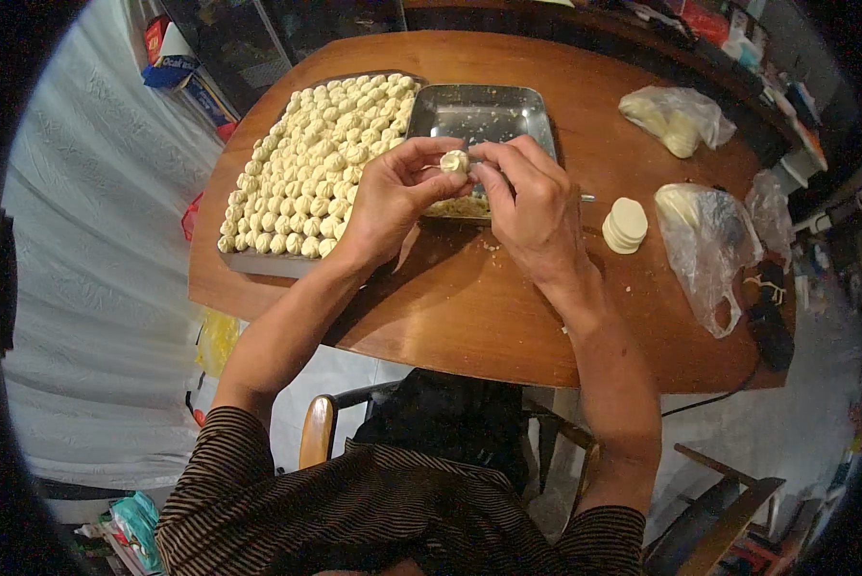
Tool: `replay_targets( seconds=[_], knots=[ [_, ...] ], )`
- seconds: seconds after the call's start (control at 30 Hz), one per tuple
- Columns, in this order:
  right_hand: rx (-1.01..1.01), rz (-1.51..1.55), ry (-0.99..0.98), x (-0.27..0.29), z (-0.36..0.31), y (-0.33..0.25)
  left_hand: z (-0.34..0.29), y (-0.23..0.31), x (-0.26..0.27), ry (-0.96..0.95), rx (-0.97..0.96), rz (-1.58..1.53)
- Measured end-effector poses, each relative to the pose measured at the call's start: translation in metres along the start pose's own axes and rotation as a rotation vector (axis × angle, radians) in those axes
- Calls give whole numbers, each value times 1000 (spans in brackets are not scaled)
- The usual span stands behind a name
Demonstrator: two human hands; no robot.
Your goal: Filling and folding small dough wrappers to create pastries or dumplings.
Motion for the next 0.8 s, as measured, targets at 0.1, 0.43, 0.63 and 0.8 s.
replay_targets(
  seconds=[0.1,0.43,0.63,0.8],
  knots=[
    [11,-28,-3,0,0,1,1,-3,0,-1,-8,27],
    [6,-53,15,4,2,2,0,11,6,64,-59,124],
    [-17,-43,2,5,2,2,-1,37,29,78,-91,58],
    [9,-79,-7,8,3,0,-10,71,100,201,-166,373]
  ],
)
Point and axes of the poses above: each hand's wrist, its own z-axis towards the middle knuckle, its own x-axis out of the back of the hand, y = z × x, the point moved 2 cm from there along z, towards the middle knuckle, and after that the axes turned 3 degrees about z, right-handed, at the moved point
